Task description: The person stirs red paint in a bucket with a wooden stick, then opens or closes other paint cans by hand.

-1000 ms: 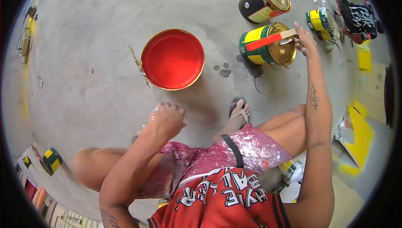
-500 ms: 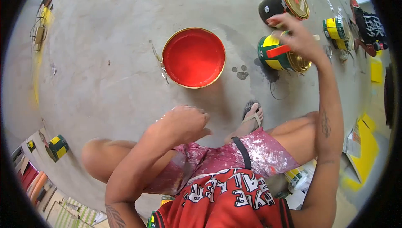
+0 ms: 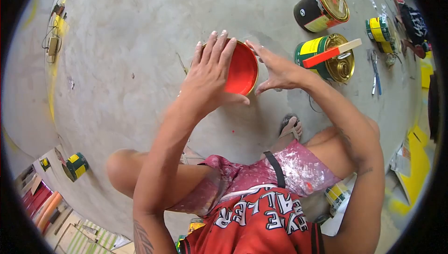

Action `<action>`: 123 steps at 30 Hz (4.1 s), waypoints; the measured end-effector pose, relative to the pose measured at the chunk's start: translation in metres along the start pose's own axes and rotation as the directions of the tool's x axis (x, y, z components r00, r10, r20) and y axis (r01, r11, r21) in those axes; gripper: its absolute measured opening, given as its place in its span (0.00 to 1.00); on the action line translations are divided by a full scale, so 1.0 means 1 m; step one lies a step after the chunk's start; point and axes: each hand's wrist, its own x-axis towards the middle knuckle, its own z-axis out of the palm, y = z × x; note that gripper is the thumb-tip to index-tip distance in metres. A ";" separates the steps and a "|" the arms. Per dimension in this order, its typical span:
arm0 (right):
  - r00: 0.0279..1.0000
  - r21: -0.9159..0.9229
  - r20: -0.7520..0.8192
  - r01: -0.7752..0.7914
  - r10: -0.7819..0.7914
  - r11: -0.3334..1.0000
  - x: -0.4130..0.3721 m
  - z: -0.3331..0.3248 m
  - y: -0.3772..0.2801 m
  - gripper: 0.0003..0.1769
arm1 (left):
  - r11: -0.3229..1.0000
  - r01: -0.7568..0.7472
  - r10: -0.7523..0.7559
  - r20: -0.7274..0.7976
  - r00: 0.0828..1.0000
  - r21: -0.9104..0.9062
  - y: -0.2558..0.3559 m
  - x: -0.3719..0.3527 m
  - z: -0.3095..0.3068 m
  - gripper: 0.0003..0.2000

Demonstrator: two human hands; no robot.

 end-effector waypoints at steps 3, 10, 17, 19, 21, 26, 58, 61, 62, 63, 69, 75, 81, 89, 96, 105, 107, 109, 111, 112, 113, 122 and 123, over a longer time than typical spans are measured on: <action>0.997 0.065 -0.019 0.072 -0.071 0.995 0.003 0.006 -0.006 0.77 | 0.999 0.029 -0.029 0.027 0.999 0.023 0.003 0.008 0.009 0.73; 0.995 0.202 -0.064 0.090 -0.078 0.975 0.005 0.015 0.005 0.77 | 0.994 0.019 -0.030 0.105 0.994 0.107 0.005 0.013 0.017 0.75; 0.991 0.195 -0.087 0.113 -0.097 0.974 0.005 0.014 0.012 0.76 | 0.994 -0.013 0.006 0.073 0.997 0.105 0.009 0.017 0.020 0.69; 0.991 0.195 -0.097 0.109 -0.091 0.975 0.003 0.017 0.016 0.75 | 0.995 -0.016 0.009 0.072 0.997 0.101 0.010 0.017 0.017 0.67; 0.981 0.175 -0.131 0.168 -0.147 0.970 0.005 0.018 0.019 0.74 | 0.999 -0.019 0.016 0.084 0.996 0.041 0.010 0.017 0.012 0.63; 0.978 0.166 -0.150 0.168 -0.144 0.972 0.002 0.018 0.020 0.72 | 1.000 -0.010 0.008 0.073 0.997 0.027 0.012 0.017 0.011 0.60; 0.979 0.137 -0.167 0.141 -0.118 0.980 -0.001 0.010 0.019 0.49 | 0.996 -0.087 0.086 0.016 0.996 0.033 0.009 0.016 0.012 0.43; 0.983 0.129 -0.167 0.103 -0.081 0.986 -0.001 0.014 0.028 0.51 | 0.995 -0.083 0.083 0.001 0.997 0.054 0.004 0.014 0.020 0.45; 0.976 0.162 -0.184 0.146 -0.116 0.976 0.000 0.018 0.039 0.53 | 0.990 -0.090 0.089 0.016 0.996 0.107 0.002 0.015 0.024 0.45; 0.986 0.148 -0.151 0.096 -0.074 0.984 -0.001 0.013 0.030 0.53 | 0.990 -0.095 0.093 0.019 0.995 0.104 0.006 0.013 0.017 0.45; 0.980 0.114 -0.173 0.115 -0.094 0.987 -0.004 0.009 0.022 0.50 | 0.995 -0.078 0.077 0.019 0.997 0.057 0.009 0.012 0.014 0.43; 0.990 0.171 -0.131 0.077 -0.055 0.982 -0.007 0.005 0.013 0.50 | 0.997 -0.051 0.047 0.065 0.997 0.062 0.016 0.011 0.002 0.44; 0.990 0.151 -0.080 0.128 -0.117 0.980 -0.003 0.006 0.025 0.58 | 0.992 -0.045 0.032 0.110 0.993 0.120 0.017 0.012 0.005 0.50; 0.996 0.090 0.053 0.061 -0.066 0.994 -0.004 -0.009 0.011 0.55 | 0.994 -0.092 0.087 0.084 0.993 0.055 0.013 0.017 0.016 0.49; 0.987 0.214 0.003 0.157 -0.162 0.964 -0.001 0.007 0.057 0.47 | 0.998 -0.066 0.064 0.107 0.992 0.010 0.010 0.022 0.018 0.37; 0.992 0.203 -0.047 0.123 -0.116 0.971 -0.008 -0.010 0.013 0.42 | 0.999 -0.043 0.044 0.093 0.995 -0.013 0.018 0.018 0.021 0.41; 0.986 0.185 -0.079 0.162 -0.150 0.969 -0.007 -0.010 0.012 0.43 | 0.999 -0.042 0.042 0.075 0.996 -0.010 0.018 0.018 0.023 0.40; 0.987 0.190 -0.073 0.155 -0.143 0.970 -0.008 -0.010 0.009 0.42 | 0.999 -0.046 0.046 0.069 0.997 -0.006 0.015 0.018 0.028 0.40; 0.988 0.193 -0.068 0.149 -0.138 0.970 -0.009 -0.010 0.010 0.41 | 0.999 -0.050 0.050 0.061 0.997 0.000 0.011 0.020 0.030 0.40; 0.986 0.157 -0.081 0.156 -0.145 0.975 -0.007 -0.010 0.012 0.41 | 0.998 -0.060 0.059 0.078 0.995 0.009 0.009 0.021 0.029 0.41; 0.984 0.121 -0.094 0.162 -0.152 0.979 -0.008 -0.008 0.013 0.41 | 0.997 -0.070 0.068 0.096 0.993 0.017 0.009 0.021 0.028 0.42; 0.965 -0.129 -0.226 0.105 -0.132 0.986 -0.017 0.004 0.012 0.46 | 0.981 -0.103 0.105 0.002 0.995 0.164 0.017 0.008 0.005 0.49; 0.969 -0.122 -0.216 0.098 -0.123 0.988 -0.023 0.003 0.005 0.46 | 0.983 -0.098 0.098 0.008 0.995 0.152 0.021 0.005 -0.007 0.49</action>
